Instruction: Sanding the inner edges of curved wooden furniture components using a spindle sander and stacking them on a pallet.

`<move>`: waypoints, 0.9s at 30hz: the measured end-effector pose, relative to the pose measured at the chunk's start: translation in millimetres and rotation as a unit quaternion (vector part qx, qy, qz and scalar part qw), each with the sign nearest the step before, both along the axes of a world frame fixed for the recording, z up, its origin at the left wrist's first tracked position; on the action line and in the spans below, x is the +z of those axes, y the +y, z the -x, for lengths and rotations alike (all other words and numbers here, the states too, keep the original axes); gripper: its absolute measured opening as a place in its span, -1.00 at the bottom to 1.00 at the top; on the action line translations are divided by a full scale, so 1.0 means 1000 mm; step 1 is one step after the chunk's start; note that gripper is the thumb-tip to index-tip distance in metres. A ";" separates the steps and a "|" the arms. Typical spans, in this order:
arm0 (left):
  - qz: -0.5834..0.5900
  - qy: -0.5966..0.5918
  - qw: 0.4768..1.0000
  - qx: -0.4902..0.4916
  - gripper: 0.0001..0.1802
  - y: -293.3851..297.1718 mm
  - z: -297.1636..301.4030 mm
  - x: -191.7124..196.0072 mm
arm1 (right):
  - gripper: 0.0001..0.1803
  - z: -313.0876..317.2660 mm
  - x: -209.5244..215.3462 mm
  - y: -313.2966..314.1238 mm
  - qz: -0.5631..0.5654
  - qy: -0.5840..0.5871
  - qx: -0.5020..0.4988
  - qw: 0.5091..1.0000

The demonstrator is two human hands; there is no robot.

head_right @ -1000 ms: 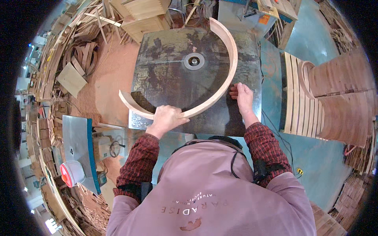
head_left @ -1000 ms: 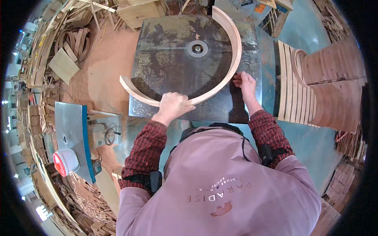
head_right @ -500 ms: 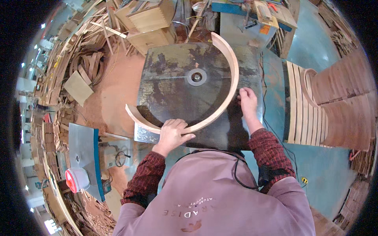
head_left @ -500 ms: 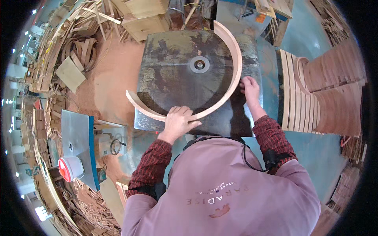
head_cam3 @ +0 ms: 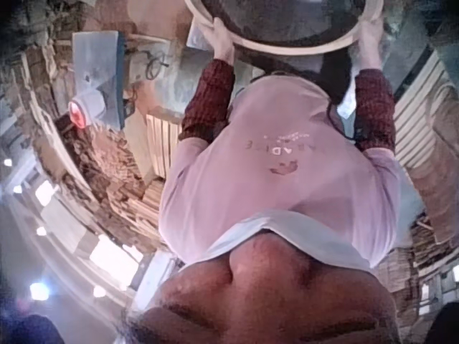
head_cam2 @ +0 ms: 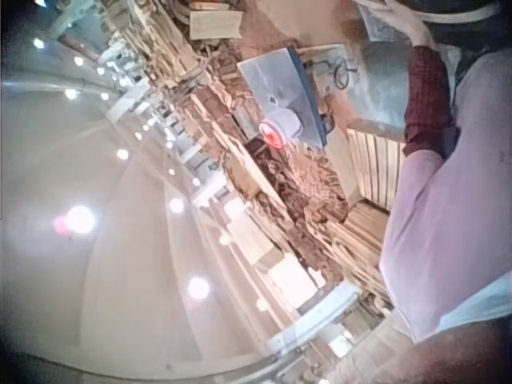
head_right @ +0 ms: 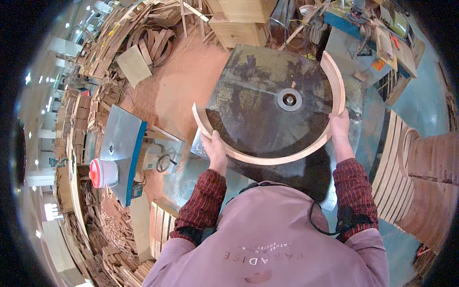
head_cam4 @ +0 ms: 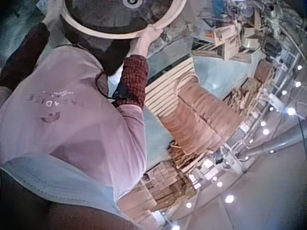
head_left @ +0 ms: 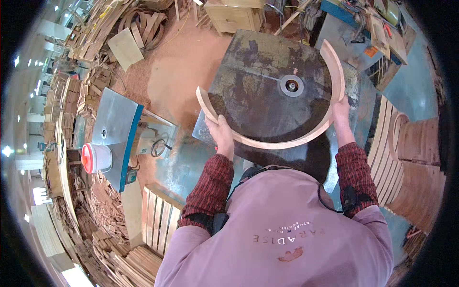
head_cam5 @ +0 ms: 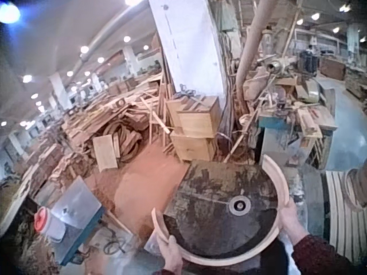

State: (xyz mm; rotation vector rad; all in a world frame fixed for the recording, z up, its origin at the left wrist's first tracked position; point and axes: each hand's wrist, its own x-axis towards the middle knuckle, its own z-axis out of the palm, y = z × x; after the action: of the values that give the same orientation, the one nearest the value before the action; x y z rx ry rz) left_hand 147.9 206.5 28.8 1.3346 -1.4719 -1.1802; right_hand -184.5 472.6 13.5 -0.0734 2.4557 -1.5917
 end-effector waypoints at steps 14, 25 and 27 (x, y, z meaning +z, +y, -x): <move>-0.030 0.031 0.978 -0.204 -0.41 0.083 0.081 -0.013 | -0.50 -0.092 0.001 0.208 0.119 0.003 -0.249 0.961; -0.107 0.017 0.950 -0.292 -0.30 0.154 0.097 0.005 | -0.52 -0.148 0.013 0.290 0.116 0.016 -0.339 0.934; -0.103 0.014 0.950 -0.295 -0.29 0.152 0.098 0.004 | -0.51 -0.145 0.015 0.285 0.123 0.023 -0.340 0.932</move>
State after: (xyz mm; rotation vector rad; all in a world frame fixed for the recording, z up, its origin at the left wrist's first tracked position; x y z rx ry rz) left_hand 49.7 358.6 32.8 1.0200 -1.8335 -1.7642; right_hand -39.7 758.1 29.0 0.7916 2.4350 -2.1659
